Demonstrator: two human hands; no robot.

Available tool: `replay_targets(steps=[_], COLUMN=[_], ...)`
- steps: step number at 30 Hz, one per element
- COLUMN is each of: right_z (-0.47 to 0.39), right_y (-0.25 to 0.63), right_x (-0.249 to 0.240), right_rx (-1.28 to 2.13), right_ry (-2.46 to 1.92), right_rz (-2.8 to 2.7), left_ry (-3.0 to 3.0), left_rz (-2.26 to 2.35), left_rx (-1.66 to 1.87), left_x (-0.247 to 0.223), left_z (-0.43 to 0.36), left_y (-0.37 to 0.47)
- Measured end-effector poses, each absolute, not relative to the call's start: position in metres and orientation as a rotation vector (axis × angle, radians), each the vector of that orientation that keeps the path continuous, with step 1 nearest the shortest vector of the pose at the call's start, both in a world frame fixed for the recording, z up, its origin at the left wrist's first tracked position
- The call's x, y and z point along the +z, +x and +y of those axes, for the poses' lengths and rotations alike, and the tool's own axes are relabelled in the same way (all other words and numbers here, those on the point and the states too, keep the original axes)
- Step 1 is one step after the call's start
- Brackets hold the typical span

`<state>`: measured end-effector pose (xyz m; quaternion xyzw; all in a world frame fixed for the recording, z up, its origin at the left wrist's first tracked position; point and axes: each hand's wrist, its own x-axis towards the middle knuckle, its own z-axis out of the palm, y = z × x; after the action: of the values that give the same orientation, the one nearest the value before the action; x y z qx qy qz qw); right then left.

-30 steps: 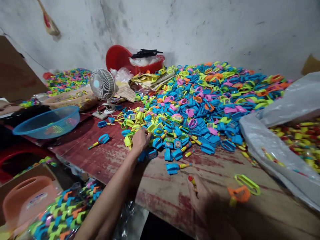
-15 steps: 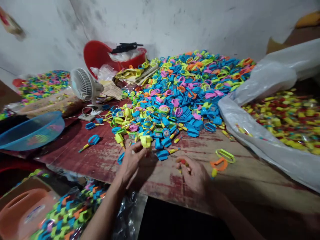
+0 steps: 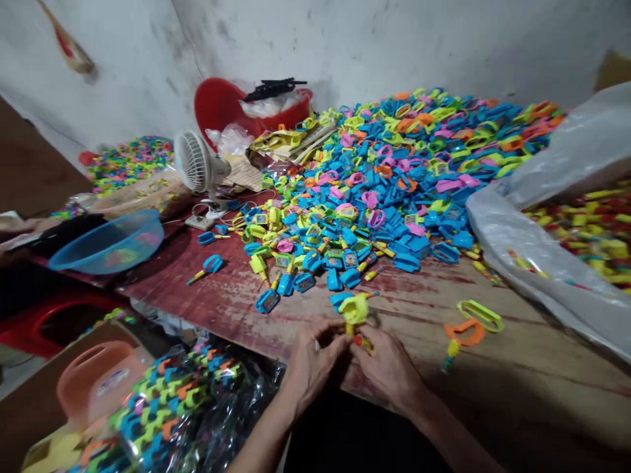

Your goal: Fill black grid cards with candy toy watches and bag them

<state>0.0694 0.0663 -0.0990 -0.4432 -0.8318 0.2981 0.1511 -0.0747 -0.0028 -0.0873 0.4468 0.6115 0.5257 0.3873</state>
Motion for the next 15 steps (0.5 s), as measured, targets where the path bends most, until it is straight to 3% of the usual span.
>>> replay_targets(steps=[7, 15], right_z=[0.075, 0.084], right_y=[0.089, 0.082], right_x=[-0.122, -0.128], right_rx=[-0.097, -0.132], right_ry=[-1.139, -1.139], right_rz=[-2.358, -2.311], left_ry=[1.238, 1.756], left_rz=[1.717, 1.481], left_rx=[1.218, 1.222], left_x=[-0.069, -0.054], left_z=[-0.019, -0.016], left_y=[-0.075, -0.055])
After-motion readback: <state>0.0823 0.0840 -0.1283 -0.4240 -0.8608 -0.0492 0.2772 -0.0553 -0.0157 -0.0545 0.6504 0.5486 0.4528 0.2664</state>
